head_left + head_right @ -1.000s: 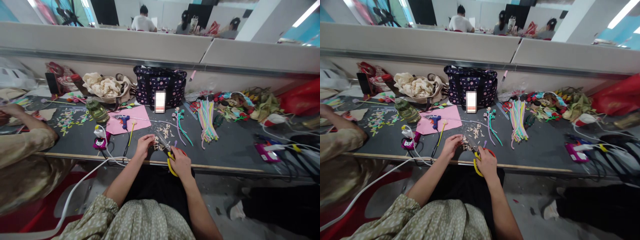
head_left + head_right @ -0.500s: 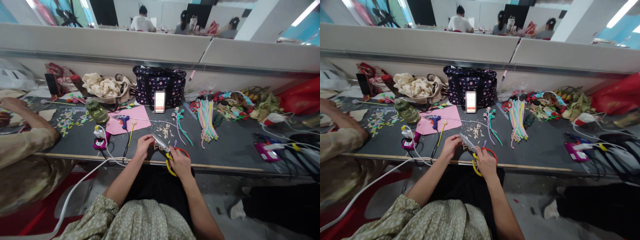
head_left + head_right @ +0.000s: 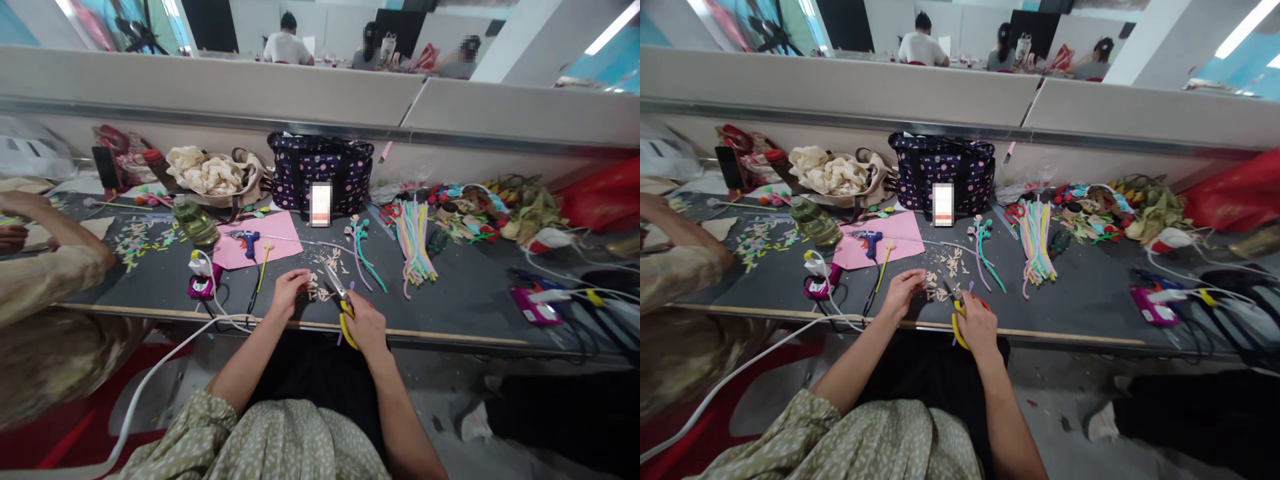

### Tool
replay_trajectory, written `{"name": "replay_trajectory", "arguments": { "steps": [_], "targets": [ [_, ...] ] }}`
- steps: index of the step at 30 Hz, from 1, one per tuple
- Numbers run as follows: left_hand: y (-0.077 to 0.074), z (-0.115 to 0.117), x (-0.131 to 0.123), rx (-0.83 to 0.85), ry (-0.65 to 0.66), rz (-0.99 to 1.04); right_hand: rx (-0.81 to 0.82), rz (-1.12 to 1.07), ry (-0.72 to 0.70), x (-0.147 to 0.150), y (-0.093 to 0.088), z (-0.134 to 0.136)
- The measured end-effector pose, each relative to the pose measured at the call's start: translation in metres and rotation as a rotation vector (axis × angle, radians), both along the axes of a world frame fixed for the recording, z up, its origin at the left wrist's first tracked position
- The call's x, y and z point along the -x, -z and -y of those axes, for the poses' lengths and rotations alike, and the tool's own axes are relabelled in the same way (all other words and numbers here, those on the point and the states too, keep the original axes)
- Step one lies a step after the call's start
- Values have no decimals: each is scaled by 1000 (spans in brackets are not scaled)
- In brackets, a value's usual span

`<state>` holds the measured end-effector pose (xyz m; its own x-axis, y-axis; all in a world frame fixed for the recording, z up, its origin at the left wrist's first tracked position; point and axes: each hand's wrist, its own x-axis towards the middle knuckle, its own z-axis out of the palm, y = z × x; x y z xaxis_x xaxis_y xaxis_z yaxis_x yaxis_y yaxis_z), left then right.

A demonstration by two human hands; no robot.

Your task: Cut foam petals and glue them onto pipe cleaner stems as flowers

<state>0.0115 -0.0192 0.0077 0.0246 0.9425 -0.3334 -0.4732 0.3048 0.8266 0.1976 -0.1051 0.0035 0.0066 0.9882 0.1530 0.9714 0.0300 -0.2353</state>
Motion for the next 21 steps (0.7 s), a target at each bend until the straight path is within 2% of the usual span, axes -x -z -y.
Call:
{"name": "replay_trajectory", "arguments": {
  "steps": [6, 11, 14, 18, 21],
  "targets": [
    [1, -3, 0, 5, 21, 61, 72, -6, 203, -25, -3, -17],
    [5, -6, -6, -13, 76, -27, 27, -237, 368, -41, 6, -26],
    [8, -8, -14, -96, 122, -169, -16, -502, 397, -46, 19, -29],
    [17, -16, -22, -255, 104, -464, -136, -923, 380, -50, 42, -33],
    [24, -27, -19, -359, 110, -706, -183, -1039, 357, -53, 53, -37]
  ]
}}
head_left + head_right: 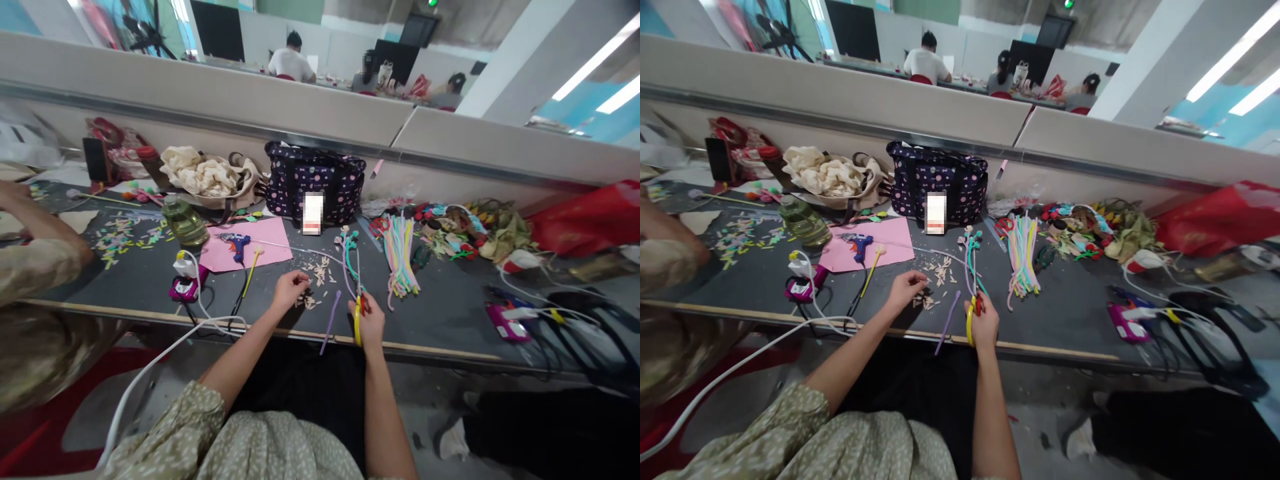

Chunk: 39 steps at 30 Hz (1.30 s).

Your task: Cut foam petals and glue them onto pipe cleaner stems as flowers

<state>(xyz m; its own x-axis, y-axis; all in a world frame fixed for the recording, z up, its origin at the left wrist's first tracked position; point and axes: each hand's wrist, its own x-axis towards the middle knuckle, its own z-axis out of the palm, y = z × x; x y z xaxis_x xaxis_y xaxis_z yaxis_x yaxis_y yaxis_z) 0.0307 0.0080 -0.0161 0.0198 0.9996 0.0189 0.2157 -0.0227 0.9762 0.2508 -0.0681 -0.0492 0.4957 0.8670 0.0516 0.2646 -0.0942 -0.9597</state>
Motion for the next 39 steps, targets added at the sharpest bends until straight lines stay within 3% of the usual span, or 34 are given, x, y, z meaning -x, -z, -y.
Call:
{"name": "replay_trajectory", "arguments": {
  "steps": [7, 11, 18, 22, 27, 39],
  "targets": [
    [3, -30, 2, -28, 94, -280, 25, 22, -13, -3, 7, -8],
    [5, -45, -10, 29, 116, -300, 13, 48, 9, -4, 10, -10],
    [6, -61, -25, -13, 122, -361, 17, 41, -7, -3, 6, -8],
    [3, -59, -22, -36, 140, -439, 18, 18, -9, -2, 3, -7],
    [0, -43, -20, -91, 272, -655, 12, 3, -13, -2, 4, -6],
    [-4, -33, -39, -139, 253, -787, -8, -69, -23, -2, 4, -7]
  ]
}}
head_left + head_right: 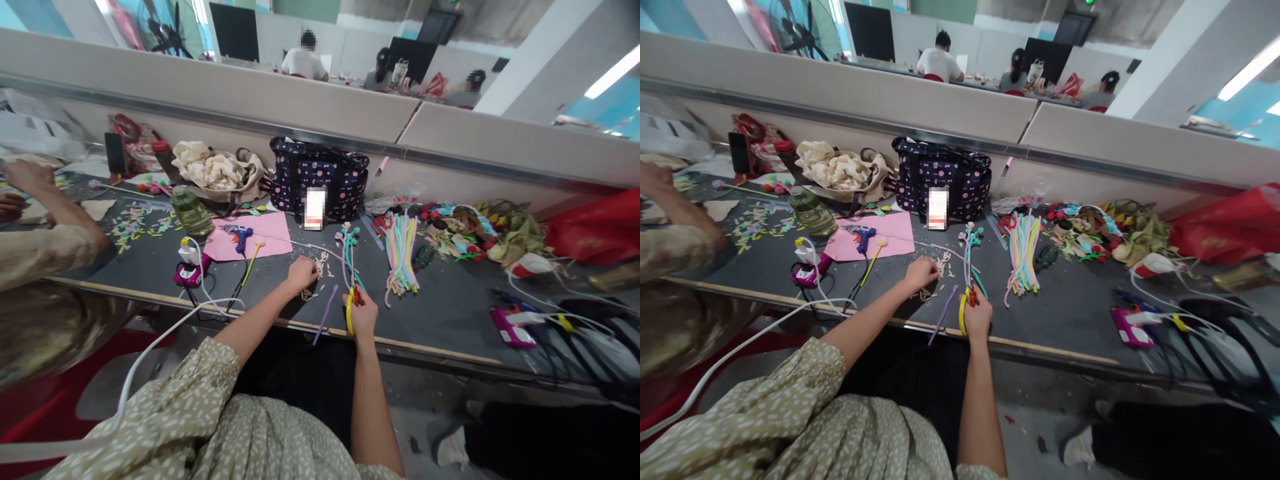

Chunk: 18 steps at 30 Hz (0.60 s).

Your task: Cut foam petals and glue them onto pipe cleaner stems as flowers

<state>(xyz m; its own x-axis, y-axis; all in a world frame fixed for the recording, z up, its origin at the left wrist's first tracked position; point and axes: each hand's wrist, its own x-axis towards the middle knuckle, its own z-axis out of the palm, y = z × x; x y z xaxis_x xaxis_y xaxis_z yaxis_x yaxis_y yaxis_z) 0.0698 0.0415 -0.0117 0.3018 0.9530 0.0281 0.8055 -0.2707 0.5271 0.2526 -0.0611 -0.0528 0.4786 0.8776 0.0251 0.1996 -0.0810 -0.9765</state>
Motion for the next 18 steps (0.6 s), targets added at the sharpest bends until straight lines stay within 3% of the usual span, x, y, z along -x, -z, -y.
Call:
{"name": "replay_trajectory", "arguments": {
  "steps": [10, 15, 18],
  "targets": [
    [-2, -5, 7, 20, -4, -27, 20, 53, 2, -1, -3, 1],
    [-10, -6, 17, 36, -10, 40, 17, 45, 11, -1, 0, 1],
    [-9, -4, 15, 86, 58, 132, 19, 54, 7, -1, 0, 1]
  ]
}}
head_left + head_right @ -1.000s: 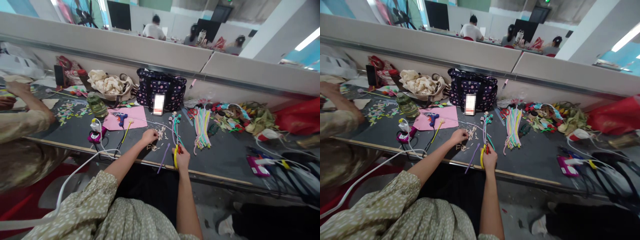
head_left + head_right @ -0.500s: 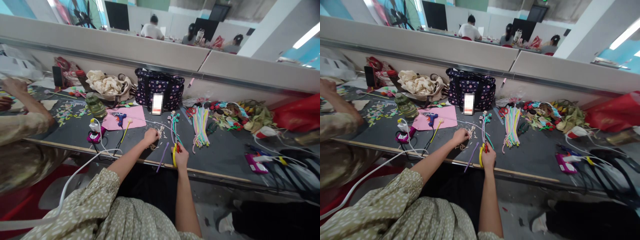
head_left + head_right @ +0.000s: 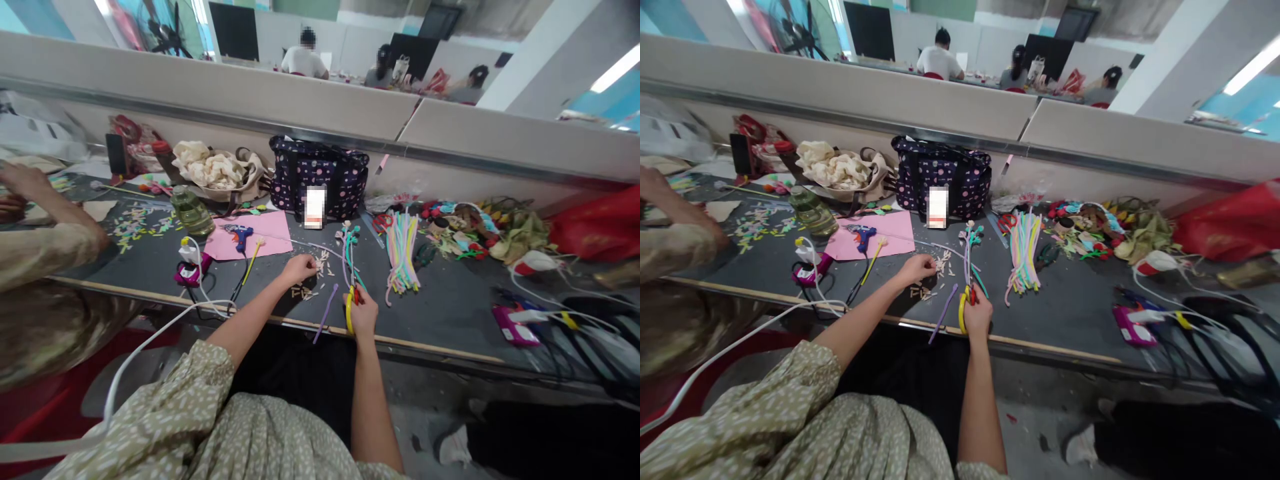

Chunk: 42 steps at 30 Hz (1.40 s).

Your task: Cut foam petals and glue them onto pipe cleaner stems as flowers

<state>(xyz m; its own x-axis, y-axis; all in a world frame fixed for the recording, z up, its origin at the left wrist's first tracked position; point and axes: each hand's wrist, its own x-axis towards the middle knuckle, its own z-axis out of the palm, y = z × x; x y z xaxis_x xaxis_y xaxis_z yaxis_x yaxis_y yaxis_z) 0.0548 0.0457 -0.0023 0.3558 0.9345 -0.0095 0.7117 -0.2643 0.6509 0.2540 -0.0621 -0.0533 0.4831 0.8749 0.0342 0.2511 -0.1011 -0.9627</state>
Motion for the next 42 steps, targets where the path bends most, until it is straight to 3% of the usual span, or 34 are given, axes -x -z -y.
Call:
{"name": "replay_trajectory", "arguments": {
  "steps": [3, 7, 10, 14, 19, 26, 36, 42],
  "targets": [
    [5, 4, -8, 95, 110, 47, -19, 3, -8, 0, -1, 0],
    [11, 8, -21, 172, 181, -44, -35, -10, -15, 0, -3, 0],
    [10, 9, -26, 85, 131, -89, -32, -13, -6, -1, -1, 0],
    [4, 1, -23, -85, -77, -61, -23, -46, -4, -2, 3, -1],
    [-7, -15, 0, -19, -195, -24, -19, -48, -5, -2, 2, 0],
    [-17, -24, 31, 116, -160, -103, -13, -23, 9, 1, -4, 1],
    [-11, -13, 10, 215, -59, -25, -19, -73, 18, -1, 1, -1],
    [-19, -13, 6, 206, -45, -66, -26, -86, 7, 0, -3, 1]
  ]
}}
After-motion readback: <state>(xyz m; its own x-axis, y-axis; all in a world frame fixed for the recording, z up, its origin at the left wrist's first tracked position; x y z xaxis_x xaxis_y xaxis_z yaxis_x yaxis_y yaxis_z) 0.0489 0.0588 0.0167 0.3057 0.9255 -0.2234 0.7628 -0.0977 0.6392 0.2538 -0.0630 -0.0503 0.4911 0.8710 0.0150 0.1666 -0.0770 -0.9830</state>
